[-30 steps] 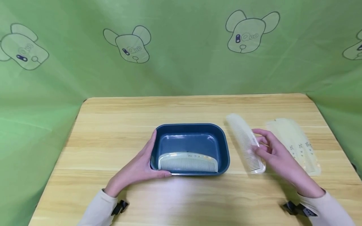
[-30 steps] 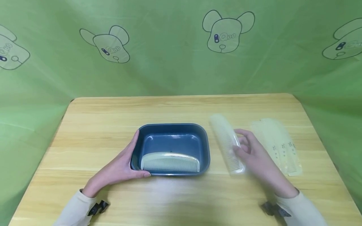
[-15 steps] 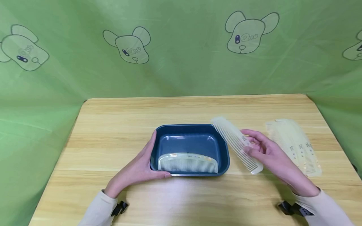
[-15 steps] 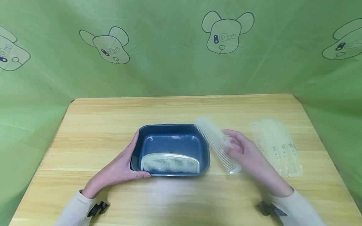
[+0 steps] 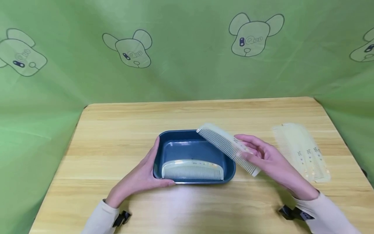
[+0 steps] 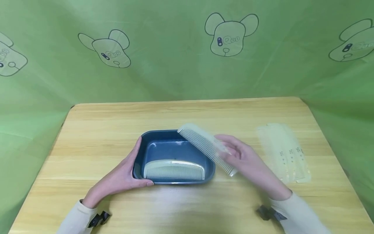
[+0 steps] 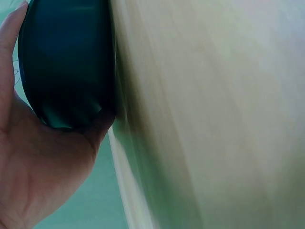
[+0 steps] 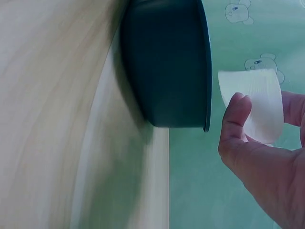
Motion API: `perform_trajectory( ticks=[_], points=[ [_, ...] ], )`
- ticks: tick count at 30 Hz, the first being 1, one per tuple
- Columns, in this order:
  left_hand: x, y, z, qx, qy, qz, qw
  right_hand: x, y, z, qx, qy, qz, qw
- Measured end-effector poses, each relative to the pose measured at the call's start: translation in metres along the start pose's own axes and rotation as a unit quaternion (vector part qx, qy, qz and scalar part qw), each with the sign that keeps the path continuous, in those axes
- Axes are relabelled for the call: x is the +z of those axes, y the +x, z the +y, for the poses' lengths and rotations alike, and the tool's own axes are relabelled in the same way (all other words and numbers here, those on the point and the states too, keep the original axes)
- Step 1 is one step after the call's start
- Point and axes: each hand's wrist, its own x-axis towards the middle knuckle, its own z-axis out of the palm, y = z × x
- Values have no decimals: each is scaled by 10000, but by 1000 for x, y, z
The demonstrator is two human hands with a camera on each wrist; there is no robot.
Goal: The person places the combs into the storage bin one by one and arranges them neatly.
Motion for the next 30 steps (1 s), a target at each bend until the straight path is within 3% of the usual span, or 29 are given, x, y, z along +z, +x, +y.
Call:
perform_trajectory(
  ticks=[12,23,30],
  points=[
    [0,0,0,-27,56,-7,10000,19,14,-5,-199,134,-524,9983],
    [0,0,1,-54,53,-3,10000,42,29,-11,-265,-105,-748,9968],
    [-1,-1,1,-70,77,-4,9999,59,36,-15,-491,-551,-903,9932]
  ],
)
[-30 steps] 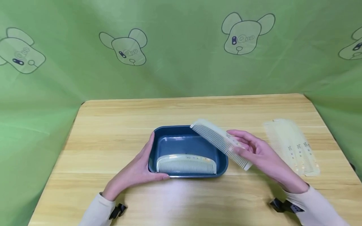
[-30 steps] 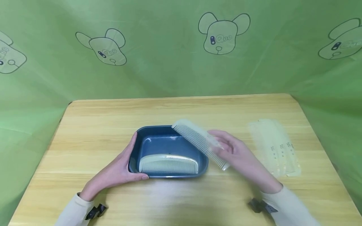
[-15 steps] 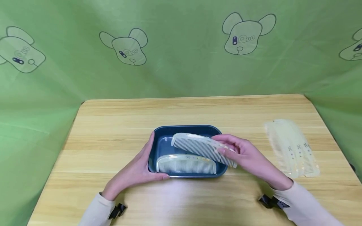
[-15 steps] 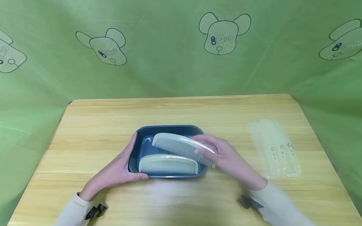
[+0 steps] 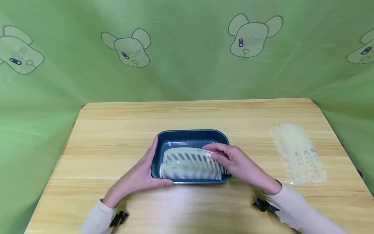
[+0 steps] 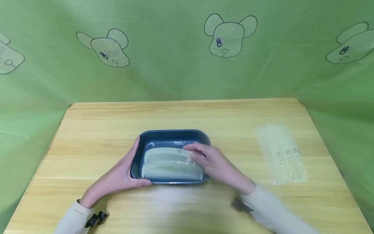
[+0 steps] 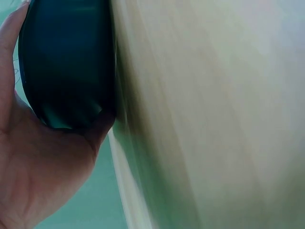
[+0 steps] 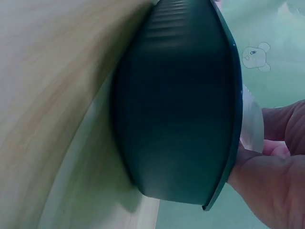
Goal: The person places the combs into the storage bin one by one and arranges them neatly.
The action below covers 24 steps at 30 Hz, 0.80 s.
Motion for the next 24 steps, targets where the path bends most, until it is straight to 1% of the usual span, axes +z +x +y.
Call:
perform_trajectory(
  ticks=[3,5,9,16,20,24],
  points=[
    [-1,0,0,0,24,-11,10000,3,3,-2,-93,-263,1,9996],
    [-2,0,1,-18,23,-9,10000,5,6,-2,-115,-371,-74,9992],
    [-2,0,1,-65,-25,-27,10000,10,11,-2,-113,-554,-247,9981],
    [0,-1,0,-54,-72,-47,9999,15,14,-2,-54,-1067,-444,9933],
    [0,-2,-1,-37,-70,-20,10000,18,16,0,-209,-1456,-630,9871],
    [-1,-1,-1,-31,-54,-65,10000,19,16,-1,-367,-1818,-778,9796]
  ],
)
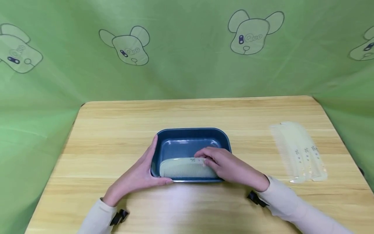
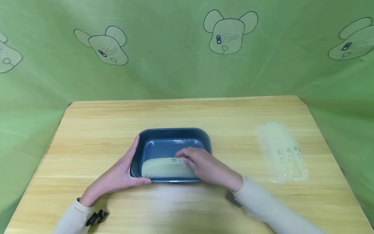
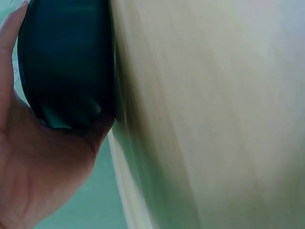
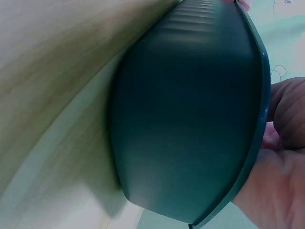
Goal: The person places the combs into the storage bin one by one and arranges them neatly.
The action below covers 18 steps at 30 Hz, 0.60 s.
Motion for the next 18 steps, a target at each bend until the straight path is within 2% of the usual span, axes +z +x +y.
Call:
perform_trajectory(
  ticks=[7,18],
  points=[
    [0,0,0,-43,60,-20,10000,3,0,-2,-60,-262,17,9996],
    [-1,0,1,0,42,-15,10000,15,1,-5,-213,-1013,256,9943]
  ],
)
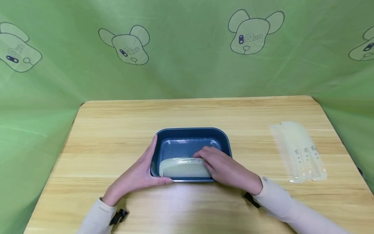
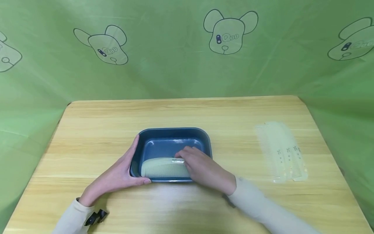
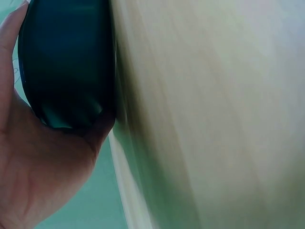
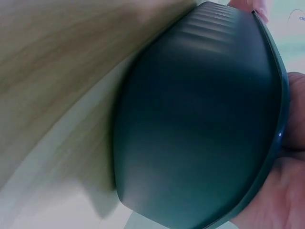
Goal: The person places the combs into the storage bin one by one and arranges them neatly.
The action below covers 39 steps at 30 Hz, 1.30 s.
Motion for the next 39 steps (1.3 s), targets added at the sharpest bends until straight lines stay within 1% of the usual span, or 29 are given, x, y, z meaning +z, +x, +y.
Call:
perform_trajectory(
  ticks=[4,11,15,21,25,29,32,35,39],
  points=[
    [-1,0,-1,12,-6,-2,10000,1,1,-1,27,-58,-37,10000],
    [-1,0,-2,26,-16,15,10000,1,4,-1,199,-65,-169,9996],
    [-1,0,-1,-24,4,17,10000,1,5,-1,263,-112,-207,9994],
    [-1,1,-1,-29,33,36,10000,0,4,-2,317,-125,-61,9994],
    [0,0,-2,-15,-1,36,10000,1,3,-1,290,-10,158,9995],
    [0,-2,-2,-19,-8,26,10000,2,-1,1,129,440,562,9974],
    [1,-2,-2,-6,-2,37,10000,2,-6,2,-12,878,931,9918],
    [1,-1,-1,12,-1,41,10000,1,-12,4,-152,1139,1275,9852],
    [1,0,-1,14,43,34,10000,0,-19,6,-296,1128,1694,9786]
  ],
)
